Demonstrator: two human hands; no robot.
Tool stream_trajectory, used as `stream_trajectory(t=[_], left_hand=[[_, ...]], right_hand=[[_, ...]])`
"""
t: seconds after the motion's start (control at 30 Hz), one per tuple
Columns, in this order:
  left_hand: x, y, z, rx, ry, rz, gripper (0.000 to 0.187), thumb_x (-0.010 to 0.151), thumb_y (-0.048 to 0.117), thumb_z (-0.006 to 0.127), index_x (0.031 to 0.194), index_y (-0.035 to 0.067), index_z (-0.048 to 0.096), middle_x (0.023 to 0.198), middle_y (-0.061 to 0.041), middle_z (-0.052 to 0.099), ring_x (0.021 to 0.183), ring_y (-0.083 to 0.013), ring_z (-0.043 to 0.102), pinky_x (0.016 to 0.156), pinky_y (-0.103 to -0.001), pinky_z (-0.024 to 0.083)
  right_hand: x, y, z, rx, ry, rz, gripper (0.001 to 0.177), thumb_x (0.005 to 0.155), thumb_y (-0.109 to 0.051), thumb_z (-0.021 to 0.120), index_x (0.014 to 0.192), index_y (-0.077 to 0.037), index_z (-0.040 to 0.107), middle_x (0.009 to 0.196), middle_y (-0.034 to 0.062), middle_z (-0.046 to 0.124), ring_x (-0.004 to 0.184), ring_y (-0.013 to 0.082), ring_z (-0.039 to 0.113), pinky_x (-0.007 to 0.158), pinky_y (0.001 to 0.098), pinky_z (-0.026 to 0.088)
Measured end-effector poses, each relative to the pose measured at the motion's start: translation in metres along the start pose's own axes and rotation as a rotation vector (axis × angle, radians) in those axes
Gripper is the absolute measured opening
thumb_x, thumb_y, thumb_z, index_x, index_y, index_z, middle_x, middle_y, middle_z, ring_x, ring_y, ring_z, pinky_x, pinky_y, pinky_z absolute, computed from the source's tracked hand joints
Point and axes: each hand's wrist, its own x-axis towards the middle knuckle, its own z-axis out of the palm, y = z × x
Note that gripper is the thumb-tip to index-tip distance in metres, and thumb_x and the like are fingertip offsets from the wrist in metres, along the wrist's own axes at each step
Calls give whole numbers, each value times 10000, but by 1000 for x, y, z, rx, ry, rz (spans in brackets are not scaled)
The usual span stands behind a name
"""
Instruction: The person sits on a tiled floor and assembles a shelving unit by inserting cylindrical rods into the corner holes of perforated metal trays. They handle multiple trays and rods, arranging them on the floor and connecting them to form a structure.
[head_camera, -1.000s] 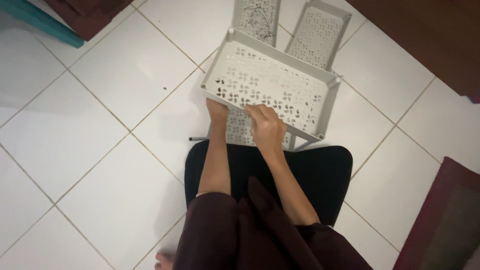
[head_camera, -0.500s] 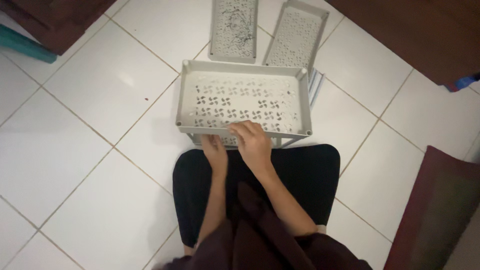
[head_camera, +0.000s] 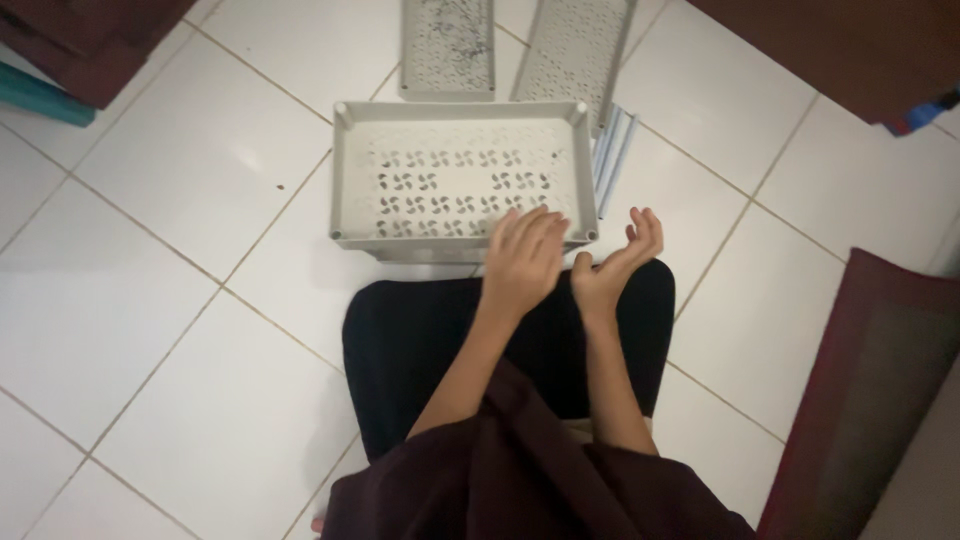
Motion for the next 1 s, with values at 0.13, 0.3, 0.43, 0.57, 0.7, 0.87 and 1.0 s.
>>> stream_trajectory(t=[0.13, 0.3, 0.43, 0.57, 0.7, 0.87, 1.0], left_hand=[[8, 26, 41, 121, -13, -5, 400, 1002, 445, 798, 1102, 60, 750, 1144, -116, 757, 1077, -280, 709, 1064, -502, 509], [9, 9, 64, 259, 38, -8, 432, 928, 461, 854, 705, 135, 679, 660, -27, 632, 598, -214, 596, 642, -401, 401], [-5, -10, 47, 178, 237, 86, 432, 879, 221, 830, 546, 173, 559, 552, 8, 536, 503, -185, 522, 579, -363, 347], [-10, -25, 26, 187, 249, 111, 414, 892, 168, 807, 566, 176, 552, 575, 17, 557, 510, -163, 525, 588, -342, 343], [-14, -31, 0, 204, 213, 101, 449, 844, 156, 810, 519, 170, 500, 510, 6, 486, 458, -164, 465, 546, -346, 303], [13, -30, -57, 147, 339, 75, 444, 848, 111, 737, 556, 162, 406, 526, -19, 428, 460, -215, 400, 543, -383, 287], [33, -57, -134, 144, 369, -16, 356, 888, 97, 628, 633, 101, 380, 611, -109, 393, 569, -324, 369, 632, -464, 287]], right_hand=[[-24, 89, 7, 32, -645, 404, 499, 1063, -213, 743, 1478, 27, 600, 1412, 249, 716, 1350, 341, 697, 1108, 470, 555], [-72, 120, 71, -7, -445, 537, 1032, 1032, -323, 778, 1737, 52, 123, 1211, 198, 765, 1106, 299, 721, 978, 417, 565], [-98, 101, 112, 258, -81, 231, 673, 1122, -242, 738, 1640, 32, 407, 1336, 170, 699, 1234, 244, 685, 1084, 390, 571], [-98, 91, 129, 520, -176, 261, 485, 1147, -260, 700, 1477, 44, 517, 1264, 167, 729, 1196, 228, 700, 1090, 375, 578], [-115, 82, 132, 1165, -403, 719, 424, 1244, -352, 581, 1245, 59, 685, 1182, 120, 806, 1134, 187, 748, 1135, 343, 603], [-88, 100, 131, 456, -320, -11, 168, 1046, -109, 765, 1022, 38, 687, 889, 67, 751, 761, 186, 680, 660, 360, 546], [-70, 114, 116, 328, -421, 339, 457, 1031, -78, 837, 698, -41, 527, 650, -11, 463, 624, 97, 417, 579, 316, 337]])
